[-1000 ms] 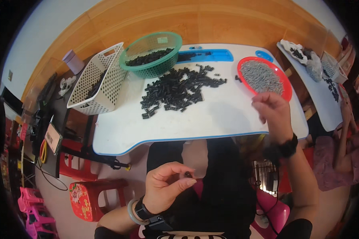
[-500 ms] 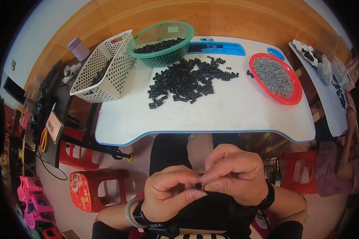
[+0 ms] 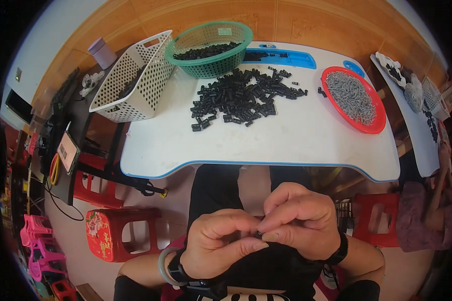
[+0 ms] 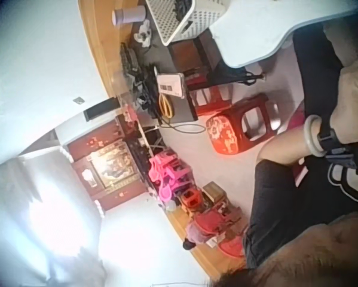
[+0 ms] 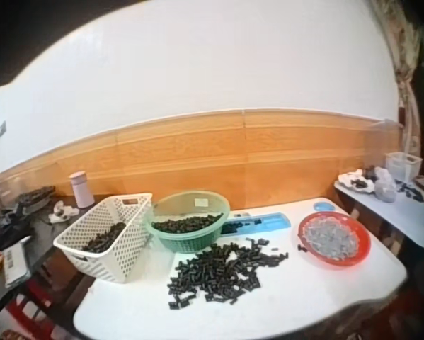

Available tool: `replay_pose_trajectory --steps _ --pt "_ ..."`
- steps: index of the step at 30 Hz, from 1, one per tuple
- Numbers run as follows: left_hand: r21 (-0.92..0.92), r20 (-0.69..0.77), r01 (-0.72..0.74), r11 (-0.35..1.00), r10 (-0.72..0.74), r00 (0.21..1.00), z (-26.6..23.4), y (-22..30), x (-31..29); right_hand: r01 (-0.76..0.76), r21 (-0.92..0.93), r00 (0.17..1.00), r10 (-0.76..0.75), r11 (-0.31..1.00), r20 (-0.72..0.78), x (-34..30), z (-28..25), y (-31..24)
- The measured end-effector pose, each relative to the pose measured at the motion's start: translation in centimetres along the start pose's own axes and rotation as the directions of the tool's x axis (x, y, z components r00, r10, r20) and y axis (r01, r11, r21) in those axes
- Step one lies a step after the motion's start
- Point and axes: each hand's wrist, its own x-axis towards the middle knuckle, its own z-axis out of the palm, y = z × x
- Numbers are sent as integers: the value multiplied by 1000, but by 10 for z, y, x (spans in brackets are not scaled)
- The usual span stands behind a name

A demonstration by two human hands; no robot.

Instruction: Assembling small black plastic components by inserting tiny metal pins.

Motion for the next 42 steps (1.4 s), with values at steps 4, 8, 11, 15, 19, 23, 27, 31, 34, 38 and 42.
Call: replay_pose_trajectory --steps 4,8,11,15,19,23,27,31,34,38,42 --pt "-90 22 96 991 -95 995 -1 1 -3 29 -60 999 -27 998 33 0 -2 -3" --pt "-275 50 129 953 -120 992 -3 -5 -4 97 -155 994 -87 983 66 1 -2 -2" --pt "-339 69 146 930 -130 989 -2 -1 -3 141 -192 990 -134 971 49 1 -1 -4" --pt "-361 98 172 917 -146 984 -2 -2 -1 249 -321 968 -234 914 86 1 -7 -5" --pt "-318 109 220 922 -195 975 -3 6 2 240 -413 967 -254 879 22 5 -11 -10" --pt "-244 104 180 953 -159 982 -3 3 6 167 -690 954 -292 704 -67 8 -30 -7" --pt "-222 59 204 954 -195 979 -1 5 4 92 -713 951 -273 695 -144 11 -56 5" --pt "-230 26 176 957 -175 984 1 3 5 -65 -879 886 -379 472 -269 18 -110 4" --pt "-238 33 193 952 -191 981 2 7 5 -296 -856 793 -390 424 -468 12 -175 -2" --pt "-247 23 211 946 -212 977 2 9 4 -406 -871 758 -430 279 -491 -11 -243 -3" --pt "-264 -11 225 938 -236 972 1 8 3 -475 -828 759 -338 299 -557 -17 -241 5"
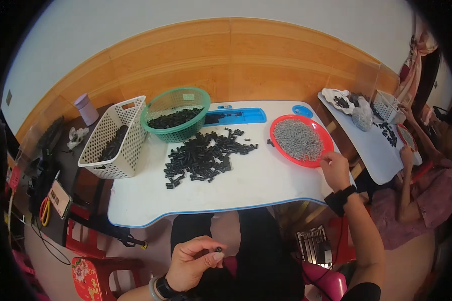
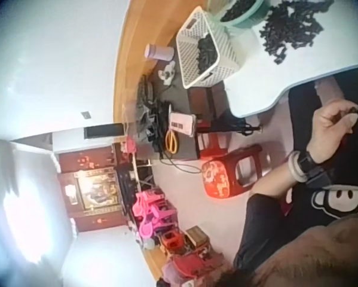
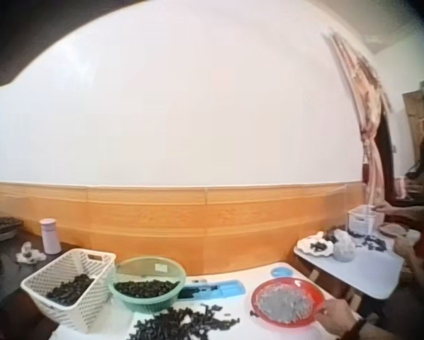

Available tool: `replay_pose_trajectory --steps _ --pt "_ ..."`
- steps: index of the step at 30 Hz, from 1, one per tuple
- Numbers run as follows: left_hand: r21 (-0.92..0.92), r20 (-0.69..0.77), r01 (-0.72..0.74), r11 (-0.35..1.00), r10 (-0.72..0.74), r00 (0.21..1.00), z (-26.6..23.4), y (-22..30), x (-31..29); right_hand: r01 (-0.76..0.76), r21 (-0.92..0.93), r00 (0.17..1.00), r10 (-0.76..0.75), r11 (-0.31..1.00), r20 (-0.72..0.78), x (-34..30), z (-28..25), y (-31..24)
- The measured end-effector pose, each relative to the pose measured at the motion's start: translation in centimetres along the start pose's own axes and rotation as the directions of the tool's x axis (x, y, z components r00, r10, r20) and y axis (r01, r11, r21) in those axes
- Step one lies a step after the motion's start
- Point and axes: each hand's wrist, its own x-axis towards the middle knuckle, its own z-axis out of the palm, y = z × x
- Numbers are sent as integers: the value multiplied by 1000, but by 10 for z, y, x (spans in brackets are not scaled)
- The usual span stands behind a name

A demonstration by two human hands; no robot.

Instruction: Assembling small black plastic components by inserting tiny metal pins.

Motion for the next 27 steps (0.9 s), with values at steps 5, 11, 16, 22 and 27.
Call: replay_pose_trajectory --steps 5,11,16,22,27 --pt "-17 -10 22 1000 -22 1000 -2 -4 3 128 165 989 -138 978 51 -16 17 -60" --pt "9 12 -19 1000 19 1000 -3 -3 0 281 147 926 -308 948 219 14 52 -135" --pt "1 52 -24 1000 24 998 -6 -7 -2 349 -82 906 -314 934 283 50 95 -144" --pt "-7 19 -65 998 65 998 -2 -6 -2 327 -237 885 -208 915 417 66 120 -137" --pt "12 46 -70 997 70 997 -6 -11 1 345 -143 865 -255 928 433 64 130 -117"
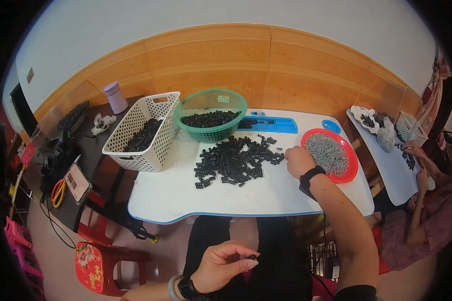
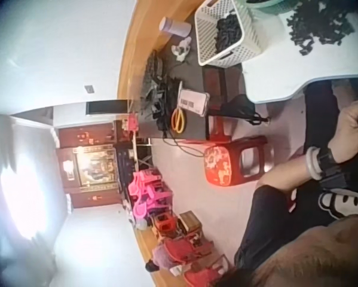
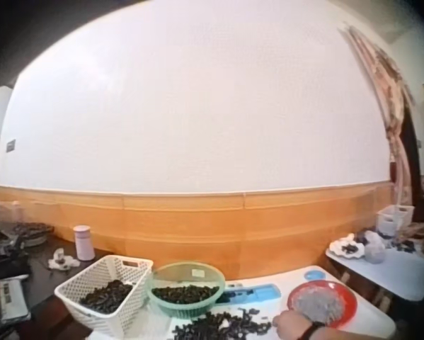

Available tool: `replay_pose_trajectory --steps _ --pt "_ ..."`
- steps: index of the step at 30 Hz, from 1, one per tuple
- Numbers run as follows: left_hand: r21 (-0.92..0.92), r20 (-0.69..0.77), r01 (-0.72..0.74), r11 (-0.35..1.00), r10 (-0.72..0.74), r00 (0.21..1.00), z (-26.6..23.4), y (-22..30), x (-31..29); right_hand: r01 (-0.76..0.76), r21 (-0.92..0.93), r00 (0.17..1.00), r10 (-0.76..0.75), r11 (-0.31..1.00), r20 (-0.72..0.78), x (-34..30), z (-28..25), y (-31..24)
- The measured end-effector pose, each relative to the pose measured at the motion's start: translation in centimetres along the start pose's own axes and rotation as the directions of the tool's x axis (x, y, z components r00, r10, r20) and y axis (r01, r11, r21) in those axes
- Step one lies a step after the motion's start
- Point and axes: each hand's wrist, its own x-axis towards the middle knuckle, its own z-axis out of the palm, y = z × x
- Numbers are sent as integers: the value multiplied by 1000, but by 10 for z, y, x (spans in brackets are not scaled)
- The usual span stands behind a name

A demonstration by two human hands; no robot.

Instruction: Assembling small black plastic components by inserting tiny metal pins.

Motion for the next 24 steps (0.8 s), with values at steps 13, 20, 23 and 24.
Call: replay_pose_trajectory --steps 13,20,23,24 --pt "-25 -22 62 998 -63 998 0 -5 1 -78 150 997 81 986 -14 -14 2 9" --pt "-144 -52 51 988 -59 997 -1 7 -1 -279 918 959 121 283 254 -50 -35 -40" --pt "-174 -96 59 983 -76 992 0 12 -2 -266 957 963 3 -114 268 -83 -56 -81" --pt "-184 -86 42 982 -58 995 1 13 -1 -277 953 960 0 -121 279 -93 -60 -91"
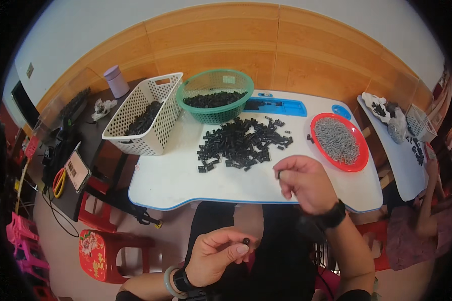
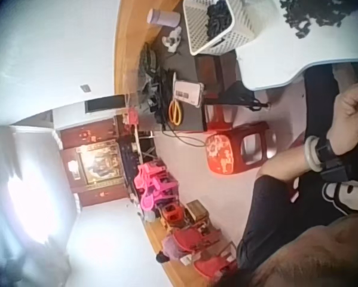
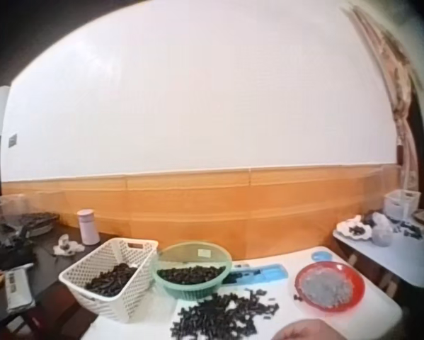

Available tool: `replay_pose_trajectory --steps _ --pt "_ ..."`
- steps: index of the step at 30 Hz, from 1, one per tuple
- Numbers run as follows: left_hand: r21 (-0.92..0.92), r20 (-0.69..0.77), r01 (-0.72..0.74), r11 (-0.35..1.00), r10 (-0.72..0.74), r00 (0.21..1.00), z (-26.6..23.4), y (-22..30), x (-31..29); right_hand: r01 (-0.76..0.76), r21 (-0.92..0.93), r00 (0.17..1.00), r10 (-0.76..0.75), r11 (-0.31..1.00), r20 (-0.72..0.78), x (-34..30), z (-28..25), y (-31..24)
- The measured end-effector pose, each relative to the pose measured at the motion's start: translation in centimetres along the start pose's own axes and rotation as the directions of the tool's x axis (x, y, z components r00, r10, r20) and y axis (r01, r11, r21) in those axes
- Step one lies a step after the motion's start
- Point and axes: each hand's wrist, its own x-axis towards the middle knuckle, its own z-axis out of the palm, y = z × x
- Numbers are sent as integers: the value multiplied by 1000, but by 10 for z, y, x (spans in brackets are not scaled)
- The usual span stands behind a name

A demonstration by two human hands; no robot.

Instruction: Assembling small black plastic components by inserting tiny metal pins.

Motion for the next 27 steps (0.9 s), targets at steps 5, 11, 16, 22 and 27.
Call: replay_pose_trajectory --steps 5,11,16,22,27 --pt "-19 24 -69 997 70 997 4 7 -6 2 287 980 -58 958 188 -40 45 5" --pt "-51 72 -169 984 172 982 7 10 -12 -26 300 954 -65 954 292 -63 63 6" --pt "-113 49 -152 982 158 986 8 9 -14 96 211 951 -152 973 269 -71 66 6" --pt "-74 100 -193 978 200 975 2 3 -12 252 -39 935 -233 967 268 -76 66 1" --pt "-45 122 -163 986 167 978 0 3 -11 351 -76 899 -313 933 305 -74 61 4"
